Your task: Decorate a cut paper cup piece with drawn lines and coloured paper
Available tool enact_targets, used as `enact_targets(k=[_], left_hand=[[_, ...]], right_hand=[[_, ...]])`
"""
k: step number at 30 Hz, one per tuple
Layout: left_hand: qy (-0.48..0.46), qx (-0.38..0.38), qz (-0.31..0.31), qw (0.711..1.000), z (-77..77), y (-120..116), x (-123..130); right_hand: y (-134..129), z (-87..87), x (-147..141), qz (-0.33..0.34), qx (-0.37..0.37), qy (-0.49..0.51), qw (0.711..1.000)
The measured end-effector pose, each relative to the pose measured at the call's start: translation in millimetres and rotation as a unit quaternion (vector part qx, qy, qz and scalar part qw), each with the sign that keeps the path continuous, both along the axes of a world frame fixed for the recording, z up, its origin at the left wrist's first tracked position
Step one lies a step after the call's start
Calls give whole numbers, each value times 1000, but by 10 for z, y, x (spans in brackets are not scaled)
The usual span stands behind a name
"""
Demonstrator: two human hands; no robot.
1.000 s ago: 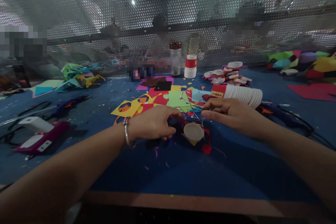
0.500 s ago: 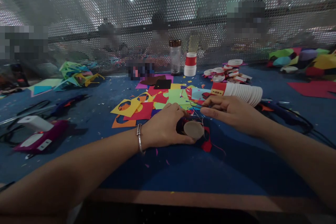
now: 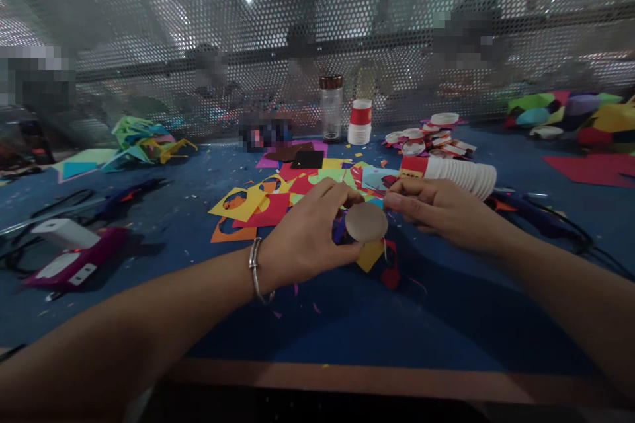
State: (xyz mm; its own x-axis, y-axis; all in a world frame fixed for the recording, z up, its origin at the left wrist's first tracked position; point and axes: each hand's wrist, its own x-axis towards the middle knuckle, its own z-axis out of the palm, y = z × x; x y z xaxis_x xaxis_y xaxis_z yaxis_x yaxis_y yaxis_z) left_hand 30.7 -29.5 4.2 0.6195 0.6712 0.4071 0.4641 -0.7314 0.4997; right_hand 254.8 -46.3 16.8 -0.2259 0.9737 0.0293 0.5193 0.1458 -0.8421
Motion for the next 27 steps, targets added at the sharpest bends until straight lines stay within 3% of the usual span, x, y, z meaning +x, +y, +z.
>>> enact_targets(k=[9, 12, 17, 27], left_hand=[[-77, 39, -20, 996, -22, -39, 37], [-143, -56, -46, 987, -60, -21, 50], [-212, -259, -113, 935, -115, 20, 64], [-275, -328, -145, 892, -75, 31, 81]], right_hand=[[-23, 15, -44, 21, -8, 58, 998], [-22, 28, -58, 13, -1, 57, 998], [-33, 38, -79, 32, -3, 84, 996], [-56, 15, -71, 42, 22, 58, 997]])
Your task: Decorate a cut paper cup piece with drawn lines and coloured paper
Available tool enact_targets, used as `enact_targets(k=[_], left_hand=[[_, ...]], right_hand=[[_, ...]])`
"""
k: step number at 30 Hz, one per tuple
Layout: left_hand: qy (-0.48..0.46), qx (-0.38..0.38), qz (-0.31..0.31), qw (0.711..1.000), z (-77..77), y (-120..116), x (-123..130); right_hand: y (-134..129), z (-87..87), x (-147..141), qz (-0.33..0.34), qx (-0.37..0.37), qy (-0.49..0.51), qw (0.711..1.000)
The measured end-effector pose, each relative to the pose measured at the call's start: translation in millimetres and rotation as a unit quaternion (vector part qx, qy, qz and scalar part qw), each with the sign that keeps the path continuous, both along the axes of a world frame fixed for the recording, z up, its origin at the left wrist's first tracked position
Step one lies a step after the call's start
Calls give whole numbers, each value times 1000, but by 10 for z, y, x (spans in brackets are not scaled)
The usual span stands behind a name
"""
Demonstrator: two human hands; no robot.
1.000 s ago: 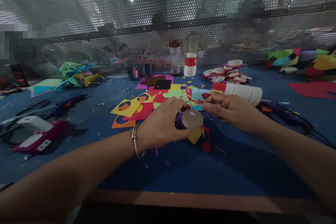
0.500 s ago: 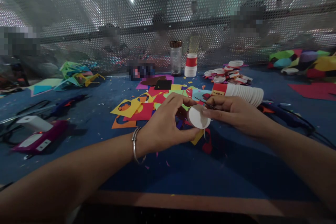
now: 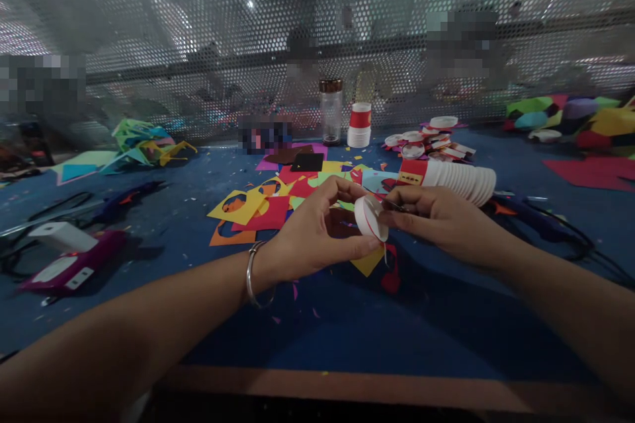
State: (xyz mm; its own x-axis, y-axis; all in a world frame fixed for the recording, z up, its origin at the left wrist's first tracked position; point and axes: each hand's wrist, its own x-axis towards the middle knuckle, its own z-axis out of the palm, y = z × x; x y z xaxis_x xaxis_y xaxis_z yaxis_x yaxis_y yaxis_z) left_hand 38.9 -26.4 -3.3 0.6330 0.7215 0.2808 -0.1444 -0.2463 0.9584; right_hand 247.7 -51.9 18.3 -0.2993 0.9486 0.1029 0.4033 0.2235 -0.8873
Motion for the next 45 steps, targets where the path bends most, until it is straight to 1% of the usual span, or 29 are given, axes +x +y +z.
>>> enact_targets(k=[7, 11, 13, 16, 20, 23, 30, 35, 41, 45], left_hand=[[-10, -6, 19, 1000, -26, 60, -31], [-6, 7, 39, 999, -34, 111, -36], [-1, 37, 56, 998, -35, 132, -31], [11, 111, 90, 990, -45, 151, -17], [20, 231, 140, 963, -74, 168, -17], [41, 280, 156, 946, -95, 186, -36], [70, 311, 158, 935, -92, 194, -57], [76, 302, 156, 937, -76, 177, -50], [81, 330, 163, 926, -86, 187, -64], [92, 339, 159, 923, -61, 163, -76]], right_hand=[[-4, 13, -27, -6, 41, -39, 998], [-19, 33, -37, -6, 36, -26, 999], [-25, 40, -35, 3, 24, -16, 1000], [-24, 28, -15, 12, 12, -18, 1000], [-14, 0, 17, 28, 10, -30, 999], [-13, 3, 24, 46, 18, -43, 998], [-30, 49, -3, 48, 25, -82, 995], [-44, 63, -18, 43, 24, -81, 995], [-46, 71, -18, 40, 28, -80, 996], [-46, 89, -17, 48, 40, -80, 995]])
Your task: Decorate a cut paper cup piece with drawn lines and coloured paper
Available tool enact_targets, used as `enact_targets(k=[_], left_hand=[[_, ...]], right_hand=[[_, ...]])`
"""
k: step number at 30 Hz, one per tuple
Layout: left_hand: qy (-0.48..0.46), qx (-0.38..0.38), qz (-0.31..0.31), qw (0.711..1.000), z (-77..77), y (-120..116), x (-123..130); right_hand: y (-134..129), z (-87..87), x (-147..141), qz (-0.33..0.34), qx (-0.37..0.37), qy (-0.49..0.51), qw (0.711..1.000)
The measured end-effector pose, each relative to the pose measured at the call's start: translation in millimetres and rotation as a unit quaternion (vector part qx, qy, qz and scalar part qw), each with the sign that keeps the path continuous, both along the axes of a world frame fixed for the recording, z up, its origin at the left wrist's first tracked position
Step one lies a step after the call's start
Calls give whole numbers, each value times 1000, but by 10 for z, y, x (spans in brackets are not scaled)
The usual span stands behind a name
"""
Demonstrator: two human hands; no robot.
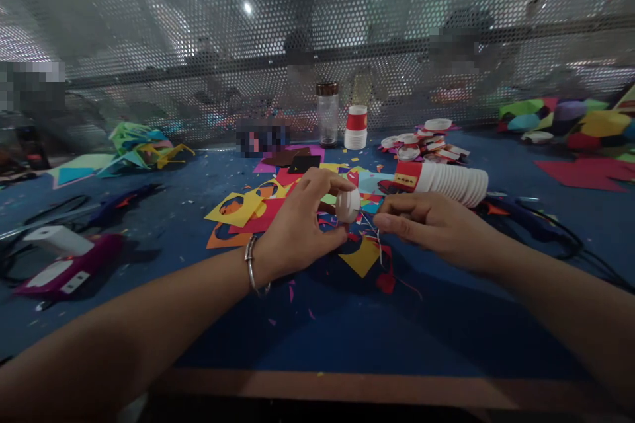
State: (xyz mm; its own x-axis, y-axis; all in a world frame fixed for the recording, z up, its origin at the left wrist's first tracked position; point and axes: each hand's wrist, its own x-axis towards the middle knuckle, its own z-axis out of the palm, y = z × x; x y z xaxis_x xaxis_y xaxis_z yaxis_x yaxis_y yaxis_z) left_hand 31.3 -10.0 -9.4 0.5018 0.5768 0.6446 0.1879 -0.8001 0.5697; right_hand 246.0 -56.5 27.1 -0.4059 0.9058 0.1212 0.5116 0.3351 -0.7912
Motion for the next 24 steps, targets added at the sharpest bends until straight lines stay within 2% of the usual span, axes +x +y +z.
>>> enact_targets(k=[11, 19, 24], left_hand=[[-24, -10, -7, 1000, 38, -27, 2], [-60, -58, -17, 996, 1, 19, 6], [-18, -1, -24, 1000, -6, 21, -6]], right_hand=[[-16, -27, -2, 2, -6, -9, 1000], [18, -33, 39, 4, -31, 18, 999], [14, -26, 27, 8, -45, 49, 998]])
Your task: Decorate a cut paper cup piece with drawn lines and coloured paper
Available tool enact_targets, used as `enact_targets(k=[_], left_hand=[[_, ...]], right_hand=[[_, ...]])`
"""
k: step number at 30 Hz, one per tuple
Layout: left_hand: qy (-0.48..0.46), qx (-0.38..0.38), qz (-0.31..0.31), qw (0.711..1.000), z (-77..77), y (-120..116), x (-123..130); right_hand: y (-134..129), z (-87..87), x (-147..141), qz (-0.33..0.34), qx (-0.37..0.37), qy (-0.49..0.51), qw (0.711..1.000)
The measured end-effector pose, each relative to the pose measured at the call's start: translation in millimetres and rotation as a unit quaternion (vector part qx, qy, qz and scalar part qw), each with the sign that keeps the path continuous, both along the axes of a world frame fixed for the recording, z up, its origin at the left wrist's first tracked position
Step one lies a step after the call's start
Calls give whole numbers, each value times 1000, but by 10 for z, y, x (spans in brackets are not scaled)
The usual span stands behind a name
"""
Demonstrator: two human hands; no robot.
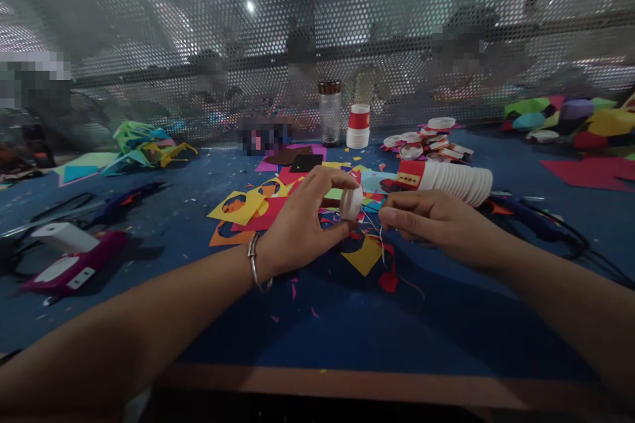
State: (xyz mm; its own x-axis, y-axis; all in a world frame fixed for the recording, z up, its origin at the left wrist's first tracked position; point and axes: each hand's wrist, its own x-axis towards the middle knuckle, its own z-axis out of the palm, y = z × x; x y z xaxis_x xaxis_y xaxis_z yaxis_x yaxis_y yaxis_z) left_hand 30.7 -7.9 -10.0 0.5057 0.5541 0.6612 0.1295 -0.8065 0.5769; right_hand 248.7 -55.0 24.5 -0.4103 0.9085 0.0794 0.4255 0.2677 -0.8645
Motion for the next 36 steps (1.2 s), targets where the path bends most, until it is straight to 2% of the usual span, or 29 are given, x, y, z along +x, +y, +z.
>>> enact_targets(k=[4, 30, 36], left_hand=[[18, 26, -8, 999, 8, -5, -3], [25, 30, 14, 999, 54, -40, -12], [32, 65, 25, 997, 74, -56, -11]], right_hand=[[-7, -3, -11, 5, -8, 2, 1000], [-11, -5, 1, -3, 17, -30, 999], [-10, -8, -3, 3, 20, -26, 999]])
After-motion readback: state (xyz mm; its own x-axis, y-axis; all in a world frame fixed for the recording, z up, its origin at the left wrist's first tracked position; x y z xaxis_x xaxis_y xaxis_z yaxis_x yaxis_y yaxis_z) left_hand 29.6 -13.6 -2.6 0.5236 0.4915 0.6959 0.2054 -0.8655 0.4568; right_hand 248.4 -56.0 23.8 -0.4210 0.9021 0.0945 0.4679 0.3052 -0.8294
